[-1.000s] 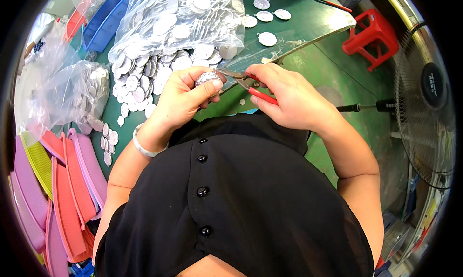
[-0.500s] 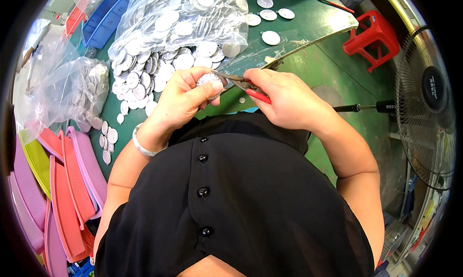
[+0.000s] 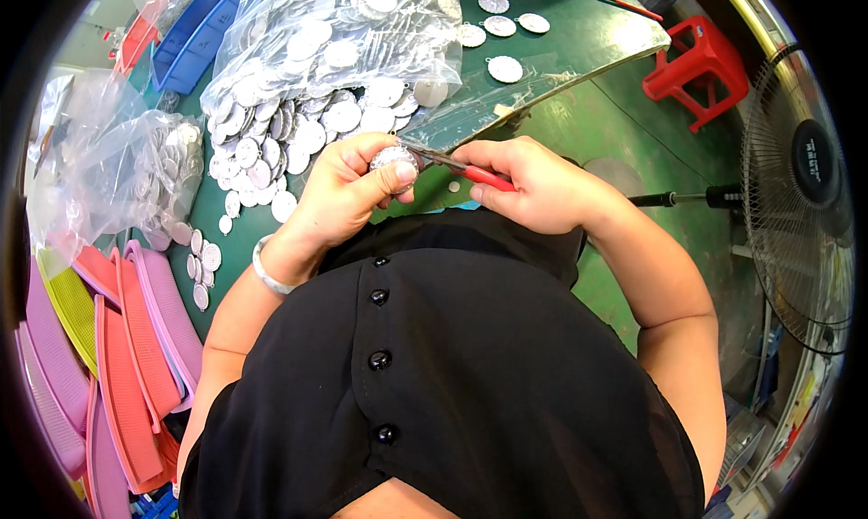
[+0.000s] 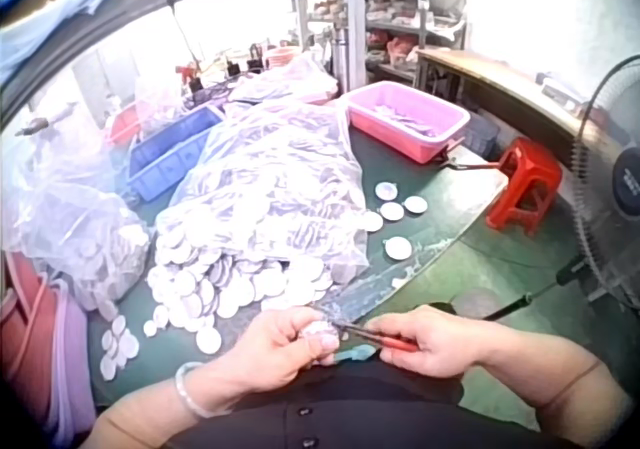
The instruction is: The person trims the edges of circular metal or plastic components using a pair of shears, then gathers them from a table into a large plastic bag.
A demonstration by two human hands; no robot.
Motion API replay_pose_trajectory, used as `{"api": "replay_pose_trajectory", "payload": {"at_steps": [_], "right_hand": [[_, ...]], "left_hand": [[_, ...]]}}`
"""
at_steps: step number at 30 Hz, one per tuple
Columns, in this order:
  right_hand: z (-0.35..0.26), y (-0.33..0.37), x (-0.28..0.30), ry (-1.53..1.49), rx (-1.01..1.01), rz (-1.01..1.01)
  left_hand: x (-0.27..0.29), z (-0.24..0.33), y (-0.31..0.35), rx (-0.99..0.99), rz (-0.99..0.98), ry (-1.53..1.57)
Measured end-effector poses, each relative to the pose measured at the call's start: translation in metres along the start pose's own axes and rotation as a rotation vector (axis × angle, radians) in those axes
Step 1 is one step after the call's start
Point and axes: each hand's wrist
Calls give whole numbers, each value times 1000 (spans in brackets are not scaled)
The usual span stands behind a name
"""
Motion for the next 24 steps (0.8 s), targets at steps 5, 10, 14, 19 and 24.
{"api": "replay_pose_trajectory", "payload": {"at_steps": [5, 10, 14, 19, 24], "right_hand": [[7, -3, 2, -34, 124, 29], [20, -8, 43, 161, -24, 353], [64, -23, 90, 892, -154, 632], [101, -48, 134, 1041, -118, 695], [141, -68, 150, 1068, 8, 737]], "left_hand": [[5, -6, -4, 1, 2, -16], [6, 1, -3, 73, 38, 111], [7, 3, 0, 99, 85, 120], [17, -11, 21, -120, 360, -233], [67, -51, 83, -530, 884, -756]]}}
Point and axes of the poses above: each hand's wrist, its own y-axis away from the middle knuckle, its own x-axis out of the back of the hand, z = x × y, and after that the axes turned 1 degree about x, right-handed
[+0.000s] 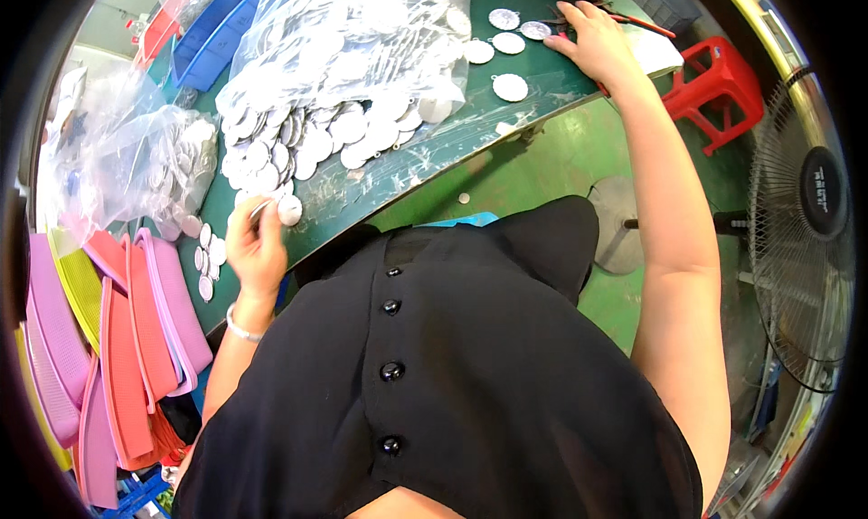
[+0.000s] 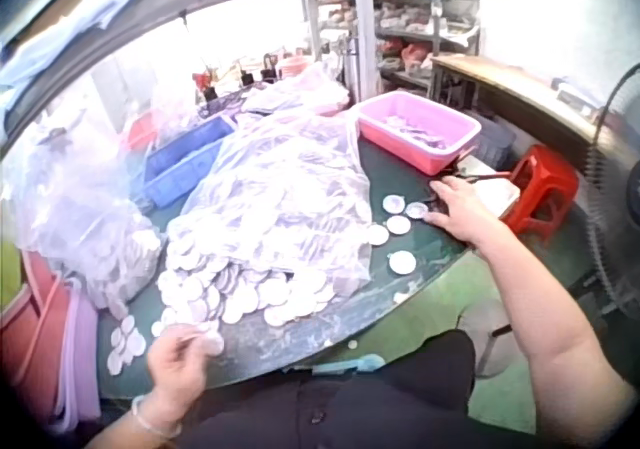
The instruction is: The person trims the edges of circular metal or plastic components using a pair of shears, then gathers them from a table into a large plastic bag.
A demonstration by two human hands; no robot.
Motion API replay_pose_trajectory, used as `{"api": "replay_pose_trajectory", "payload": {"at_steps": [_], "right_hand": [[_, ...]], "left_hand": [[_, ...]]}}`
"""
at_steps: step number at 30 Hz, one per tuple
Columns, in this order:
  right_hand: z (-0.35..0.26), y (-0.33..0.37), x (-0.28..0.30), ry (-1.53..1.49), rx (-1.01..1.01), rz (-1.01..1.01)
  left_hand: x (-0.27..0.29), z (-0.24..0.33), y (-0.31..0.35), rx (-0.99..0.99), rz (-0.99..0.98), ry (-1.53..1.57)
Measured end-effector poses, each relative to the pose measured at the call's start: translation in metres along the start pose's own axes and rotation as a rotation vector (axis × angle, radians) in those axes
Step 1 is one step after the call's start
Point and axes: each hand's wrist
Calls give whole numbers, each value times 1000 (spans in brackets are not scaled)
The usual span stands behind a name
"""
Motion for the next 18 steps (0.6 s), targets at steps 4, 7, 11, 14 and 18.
{"api": "replay_pose_trajectory", "payload": {"at_steps": [4, 7, 11, 14, 18], "right_hand": [[-9, 9, 17, -145, -12, 124], [-22, 27, 35, -308, -18, 312], [-45, 60, 52, -538, -100, 282], [-75, 68, 56, -528, 43, 129], [-94, 30, 42, -457, 138, -11]], "left_hand": [[42, -34, 25, 230, 160, -106], [48, -31, 39, 336, 186, -239], [42, -24, 39, 247, 147, -502], [42, -27, 40, 261, 130, -541], [41, -22, 28, 220, 25, -663]]}}
Point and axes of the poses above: each hand's wrist, its own y-axis away from the middle knuckle, its own x-axis out of the back of the hand, z = x × y, and after that the axes turned 1 degree about x, right-handed
